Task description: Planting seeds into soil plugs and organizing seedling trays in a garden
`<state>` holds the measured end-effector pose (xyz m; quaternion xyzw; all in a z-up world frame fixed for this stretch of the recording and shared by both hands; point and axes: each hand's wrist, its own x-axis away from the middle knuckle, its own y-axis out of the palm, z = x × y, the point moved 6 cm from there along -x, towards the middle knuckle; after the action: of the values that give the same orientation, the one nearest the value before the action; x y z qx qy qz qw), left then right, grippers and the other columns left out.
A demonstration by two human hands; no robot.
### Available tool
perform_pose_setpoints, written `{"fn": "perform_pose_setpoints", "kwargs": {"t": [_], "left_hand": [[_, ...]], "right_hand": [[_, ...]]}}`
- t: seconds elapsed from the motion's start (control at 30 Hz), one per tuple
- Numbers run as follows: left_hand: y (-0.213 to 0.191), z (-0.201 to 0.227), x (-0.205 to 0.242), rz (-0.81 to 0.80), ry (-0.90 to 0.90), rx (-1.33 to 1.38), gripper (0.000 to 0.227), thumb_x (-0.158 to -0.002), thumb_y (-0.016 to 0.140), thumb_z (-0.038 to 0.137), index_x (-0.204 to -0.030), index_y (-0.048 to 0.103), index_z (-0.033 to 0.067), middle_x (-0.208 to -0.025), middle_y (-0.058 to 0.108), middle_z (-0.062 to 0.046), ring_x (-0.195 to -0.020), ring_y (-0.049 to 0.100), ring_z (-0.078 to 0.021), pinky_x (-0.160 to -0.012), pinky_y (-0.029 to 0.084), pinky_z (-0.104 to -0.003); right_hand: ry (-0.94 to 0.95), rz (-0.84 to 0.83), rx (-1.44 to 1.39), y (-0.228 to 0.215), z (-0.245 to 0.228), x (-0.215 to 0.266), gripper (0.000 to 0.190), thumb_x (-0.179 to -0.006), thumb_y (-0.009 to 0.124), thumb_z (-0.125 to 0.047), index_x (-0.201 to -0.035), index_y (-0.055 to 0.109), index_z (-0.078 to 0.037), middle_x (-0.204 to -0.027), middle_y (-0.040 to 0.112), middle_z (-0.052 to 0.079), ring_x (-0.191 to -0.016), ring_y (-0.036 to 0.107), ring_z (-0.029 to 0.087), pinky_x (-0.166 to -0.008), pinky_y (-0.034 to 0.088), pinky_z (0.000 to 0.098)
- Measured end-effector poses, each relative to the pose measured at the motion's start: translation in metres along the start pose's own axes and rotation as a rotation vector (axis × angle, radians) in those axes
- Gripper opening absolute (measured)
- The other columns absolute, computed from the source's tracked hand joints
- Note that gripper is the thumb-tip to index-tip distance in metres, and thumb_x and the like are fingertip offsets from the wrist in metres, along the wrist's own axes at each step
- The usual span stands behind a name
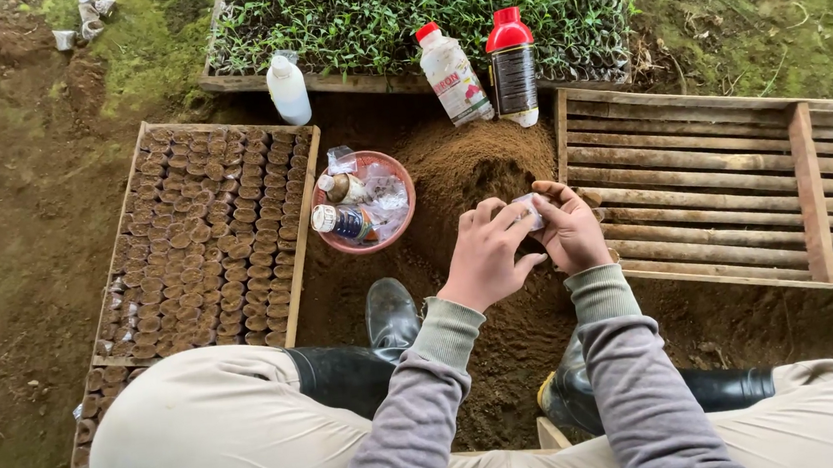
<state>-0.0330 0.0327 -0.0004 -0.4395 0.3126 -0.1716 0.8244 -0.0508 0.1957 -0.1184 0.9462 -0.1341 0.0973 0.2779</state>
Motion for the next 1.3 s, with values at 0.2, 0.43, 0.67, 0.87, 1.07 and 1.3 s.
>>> {"fn": "perform_pose_setpoints", "kwargs": {"t": [0.2, 0.43, 0.67, 0.87, 1.07, 1.3], "left_hand": [[-0.007, 0.002, 0.0, -0.012, -0.015, 0.002, 0.052, -0.07, 0.085, 0.045, -0.111, 0.072, 0.016, -0.13, 0.057, 0.0, -0.128, 0.041, -0.026, -0.103, 0.036, -0.044], [-0.001, -0.005, 0.006, -0.054, -0.05, -0.004, 0.055, -0.069, 0.085, 0.047, -0.111, 0.072, 0.015, -0.134, 0.055, -0.001, -0.133, 0.039, -0.0273, -0.108, 0.032, -0.048], [0.026, -0.03, 0.021, -0.241, -0.189, -0.097, 0.059, -0.074, 0.083, 0.049, -0.12, 0.067, 0.0161, -0.141, 0.047, -0.005, -0.137, 0.034, -0.0308, -0.104, 0.033, -0.049], [0.036, -0.044, 0.03, -0.375, -0.267, -0.104, 0.057, -0.082, 0.079, 0.046, -0.127, 0.064, 0.0142, -0.143, 0.045, -0.009, -0.137, 0.032, -0.0343, -0.102, 0.035, -0.049], [0.049, -0.057, 0.032, -0.342, -0.279, -0.114, 0.054, -0.082, 0.078, 0.045, -0.125, 0.065, 0.015, -0.14, 0.047, -0.01, -0.137, 0.033, -0.0357, -0.101, 0.034, -0.05], [0.053, -0.057, 0.027, -0.236, -0.232, -0.113, 0.048, -0.079, 0.079, 0.043, -0.118, 0.069, 0.0163, -0.132, 0.053, -0.01, -0.135, 0.037, -0.0353, -0.101, 0.033, -0.052]], "right_hand": [[0.02, 0.012, -0.018, 0.0, 0.007, 0.001, 0.023, -0.101, 0.066, -0.006, -0.123, 0.06, -0.004, -0.095, 0.071, 0.004, -0.086, 0.075, 0.021, -0.075, 0.065, 0.0364], [0.043, 0.032, -0.016, -0.006, 0.02, -0.001, 0.022, -0.101, 0.066, -0.007, -0.122, 0.06, -0.006, -0.094, 0.072, 0.0, -0.085, 0.076, 0.019, -0.075, 0.064, 0.0352], [0.192, 0.216, 0.074, -0.031, 0.055, 0.0, 0.02, -0.107, 0.06, -0.019, -0.124, 0.06, -0.01, -0.111, 0.072, 0.008, -0.101, 0.072, 0.023, -0.086, 0.06, 0.0353], [0.125, 0.402, 0.259, -0.09, 0.092, -0.022, 0.033, -0.108, 0.053, -0.013, -0.14, 0.051, -0.005, -0.134, 0.061, 0.015, -0.128, 0.06, 0.029, -0.105, 0.052, 0.0454], [0.118, 0.497, 0.444, -0.115, 0.106, -0.056, 0.047, -0.108, 0.052, -0.014, -0.153, 0.042, -0.01, -0.154, 0.044, 0.016, -0.145, 0.041, 0.032, -0.116, 0.044, 0.0468], [0.126, 0.508, 0.279, -0.078, 0.084, -0.076, 0.052, -0.113, 0.049, -0.03, -0.16, 0.033, -0.014, -0.167, 0.026, 0.015, -0.156, 0.022, 0.035, -0.122, 0.03, 0.059]]}}
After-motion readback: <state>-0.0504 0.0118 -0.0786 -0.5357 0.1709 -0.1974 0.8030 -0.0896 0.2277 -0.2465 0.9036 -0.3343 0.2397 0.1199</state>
